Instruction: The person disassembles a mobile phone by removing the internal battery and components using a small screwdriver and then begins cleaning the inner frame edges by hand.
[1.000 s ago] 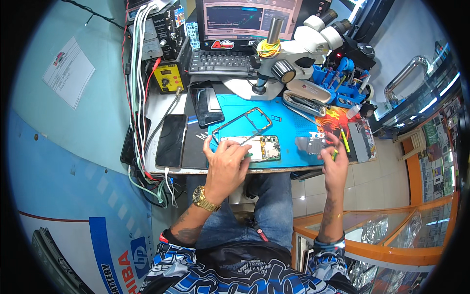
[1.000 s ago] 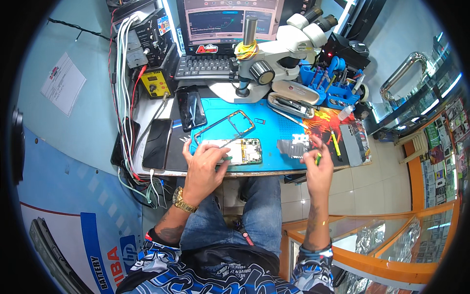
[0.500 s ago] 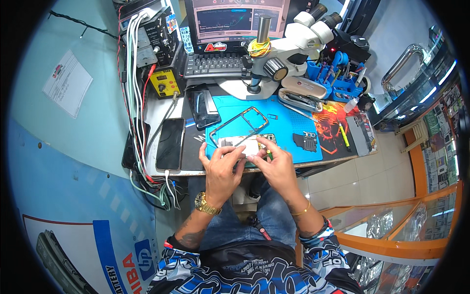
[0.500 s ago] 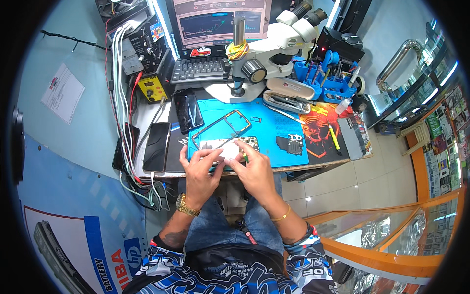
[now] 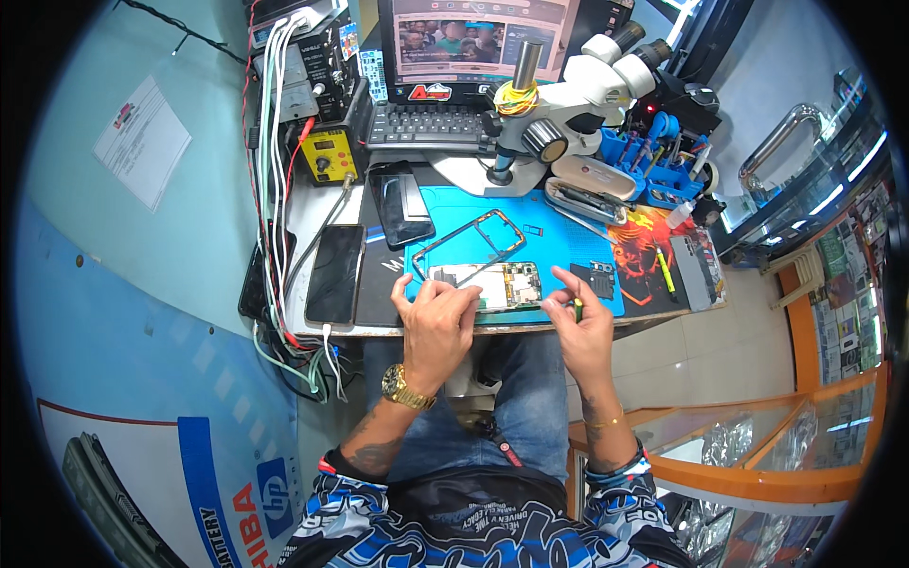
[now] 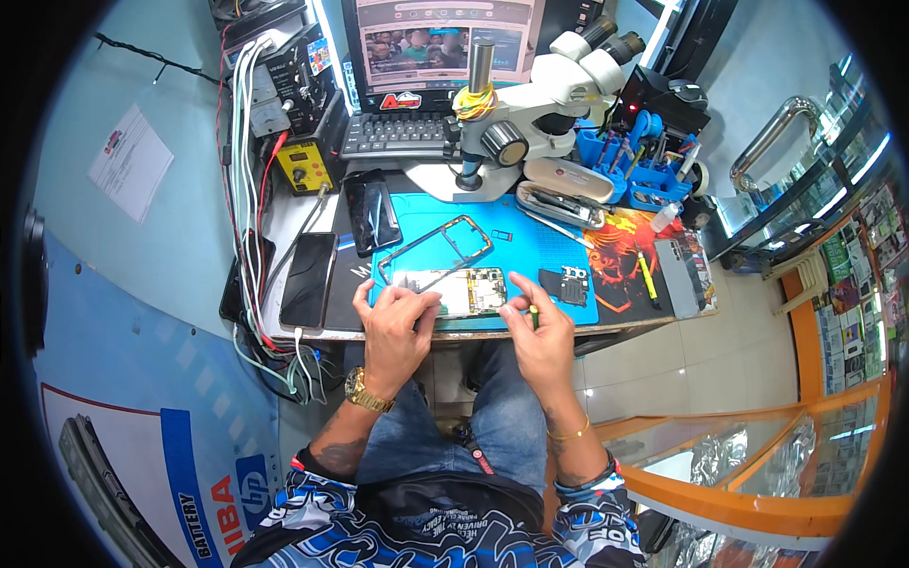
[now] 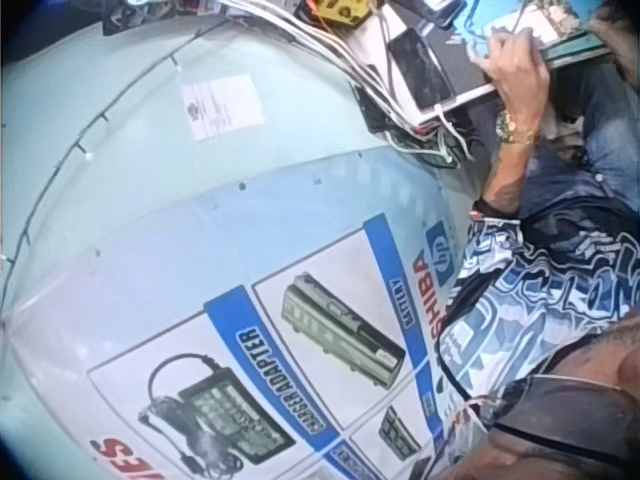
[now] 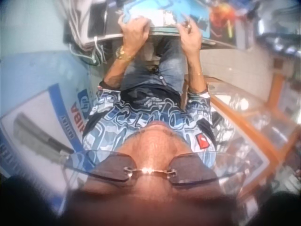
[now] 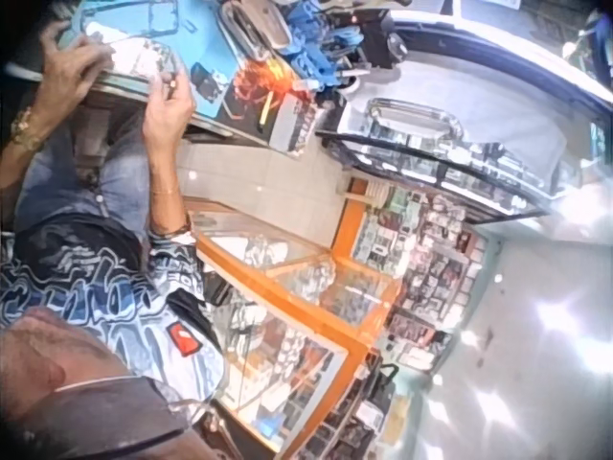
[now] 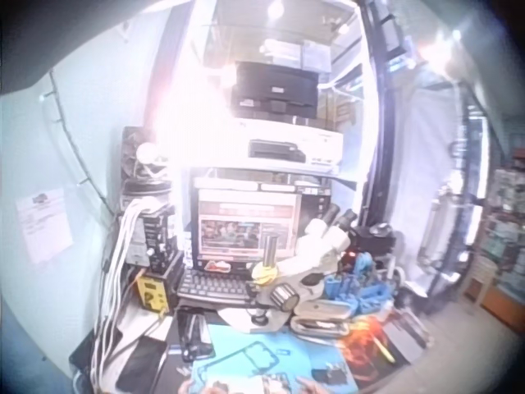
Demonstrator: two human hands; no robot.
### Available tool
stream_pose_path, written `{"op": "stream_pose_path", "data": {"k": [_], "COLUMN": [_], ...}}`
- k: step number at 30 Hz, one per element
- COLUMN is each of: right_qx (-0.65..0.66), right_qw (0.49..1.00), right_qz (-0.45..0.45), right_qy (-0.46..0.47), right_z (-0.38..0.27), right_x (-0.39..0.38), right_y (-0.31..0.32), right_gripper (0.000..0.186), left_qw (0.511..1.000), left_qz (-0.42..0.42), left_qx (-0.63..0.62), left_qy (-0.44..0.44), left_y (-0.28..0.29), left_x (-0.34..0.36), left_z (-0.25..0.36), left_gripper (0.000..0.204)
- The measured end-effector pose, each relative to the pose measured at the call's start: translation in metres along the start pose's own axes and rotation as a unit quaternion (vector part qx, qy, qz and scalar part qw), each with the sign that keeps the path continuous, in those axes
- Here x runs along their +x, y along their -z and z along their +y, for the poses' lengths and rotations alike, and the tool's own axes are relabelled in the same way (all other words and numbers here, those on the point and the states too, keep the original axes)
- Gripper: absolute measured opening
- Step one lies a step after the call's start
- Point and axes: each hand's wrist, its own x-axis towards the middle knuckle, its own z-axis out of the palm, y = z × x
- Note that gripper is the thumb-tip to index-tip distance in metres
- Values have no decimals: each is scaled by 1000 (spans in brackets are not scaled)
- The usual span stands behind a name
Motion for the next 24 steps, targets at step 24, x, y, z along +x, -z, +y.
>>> {"op": "stream_pose_path", "data": {"k": [24], "right_qx": [176], "right_qw": [872], "right_qz": [452], "right_qy": [-75], "right_z": [215], "right_x": [2], "right_y": [121], "right_gripper": [33], "left_qw": [999], "left_qz": [-29], "left_qx": [-7], "left_qy": [-12], "left_y": [9], "left_x": [12], "left_z": [-9], "left_gripper": [14]}}
